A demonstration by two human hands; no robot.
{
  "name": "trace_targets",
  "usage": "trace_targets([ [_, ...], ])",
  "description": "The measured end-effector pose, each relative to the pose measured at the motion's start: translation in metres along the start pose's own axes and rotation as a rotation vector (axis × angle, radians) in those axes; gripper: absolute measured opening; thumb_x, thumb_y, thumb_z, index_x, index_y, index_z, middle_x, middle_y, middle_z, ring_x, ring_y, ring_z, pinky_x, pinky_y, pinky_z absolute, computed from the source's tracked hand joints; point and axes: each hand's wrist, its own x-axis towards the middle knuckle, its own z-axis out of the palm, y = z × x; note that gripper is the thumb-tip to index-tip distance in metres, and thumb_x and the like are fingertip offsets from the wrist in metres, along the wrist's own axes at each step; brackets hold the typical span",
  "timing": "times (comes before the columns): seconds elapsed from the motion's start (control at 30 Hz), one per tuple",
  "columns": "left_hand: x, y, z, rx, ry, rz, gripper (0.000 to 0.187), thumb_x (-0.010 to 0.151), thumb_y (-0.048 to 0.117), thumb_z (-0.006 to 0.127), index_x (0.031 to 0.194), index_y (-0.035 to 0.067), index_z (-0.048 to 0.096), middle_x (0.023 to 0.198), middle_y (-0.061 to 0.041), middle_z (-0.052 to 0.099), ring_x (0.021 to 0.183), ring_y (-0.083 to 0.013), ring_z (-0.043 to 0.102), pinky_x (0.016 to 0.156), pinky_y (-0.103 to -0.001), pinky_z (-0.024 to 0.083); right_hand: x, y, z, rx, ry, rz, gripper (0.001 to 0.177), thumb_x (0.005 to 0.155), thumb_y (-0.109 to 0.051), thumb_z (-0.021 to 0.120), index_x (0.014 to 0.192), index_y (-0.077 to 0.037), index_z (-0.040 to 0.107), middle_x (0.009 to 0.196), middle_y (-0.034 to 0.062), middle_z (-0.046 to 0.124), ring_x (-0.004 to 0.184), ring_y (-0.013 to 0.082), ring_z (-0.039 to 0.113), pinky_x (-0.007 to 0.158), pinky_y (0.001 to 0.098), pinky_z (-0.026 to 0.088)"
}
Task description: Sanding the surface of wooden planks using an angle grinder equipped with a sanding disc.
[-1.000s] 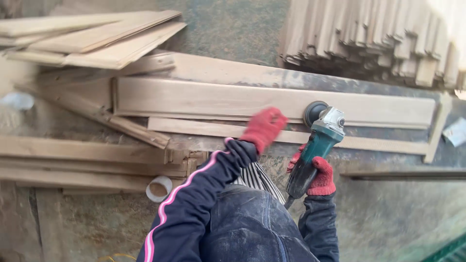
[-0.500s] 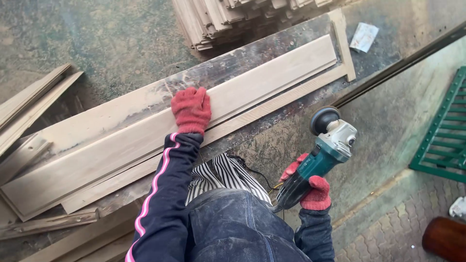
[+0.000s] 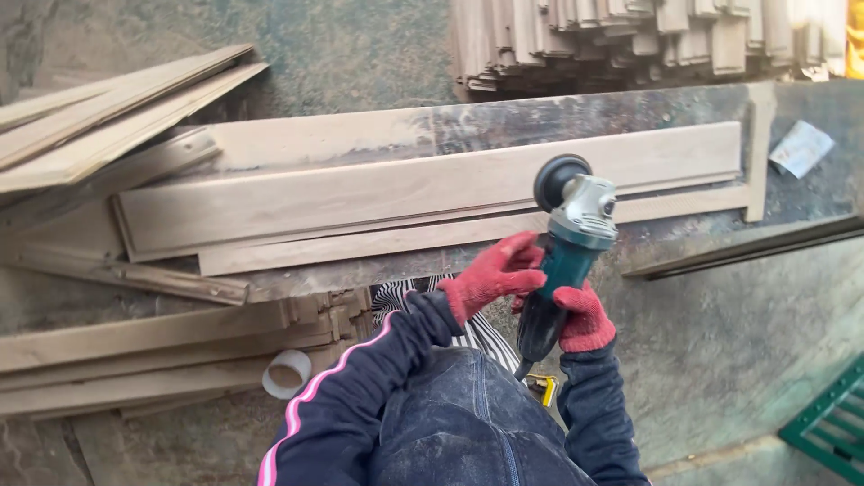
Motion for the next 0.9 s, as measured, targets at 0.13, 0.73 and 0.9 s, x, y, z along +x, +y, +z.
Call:
trace_targets([
  [0.13, 0.011, 0.035, 0.002, -0.361, 0.250, -0.161, 0.061, 0.058, 0.018, 0.099, 0.110, 0.012, 0.069, 0.089, -0.008, 0.071, 0.085, -0.0253, 0.072, 0.081, -0.037, 0.058, 0.039, 0.034, -0.001, -0.098, 0.032, 0.116, 0.048, 0.064, -0.005, 0.068, 0.109, 0.008, 0.065, 0.094, 0.0331, 0.070, 0.082, 0.0459, 0.074, 0.081, 0.0619, 0.061],
  [0.73, -0.013, 0.058, -0.042, -0.360, 0.572, -0.280, 0.046, 0.054, 0.007, 0.094, 0.095, 0.010, 0.073, 0.074, -0.006, 0.070, 0.072, -0.0177, 0.071, 0.066, -0.030, 0.055, 0.089, 0.077, 0.003, -0.091, 0.046, 0.292, 0.034, 0.070, -0.003, 0.072, 0.104, -0.007, 0.073, 0.096, 0.0210, 0.075, 0.093, 0.0404, 0.075, 0.091, 0.0563, 0.056],
  [0.9, -0.027, 0.063, -0.044, -0.436, 0.670, -0.296, 0.053, 0.050, 0.000, 0.096, 0.096, 0.000, 0.071, 0.074, -0.012, 0.070, 0.069, -0.0229, 0.073, 0.065, -0.028, 0.059, 0.083, 0.082, 0.025, -0.100, 0.020, 0.323, 0.039, 0.067, 0.004, 0.071, 0.106, -0.003, 0.070, 0.095, 0.0267, 0.073, 0.092, 0.0475, 0.073, 0.095, 0.0635, 0.052],
])
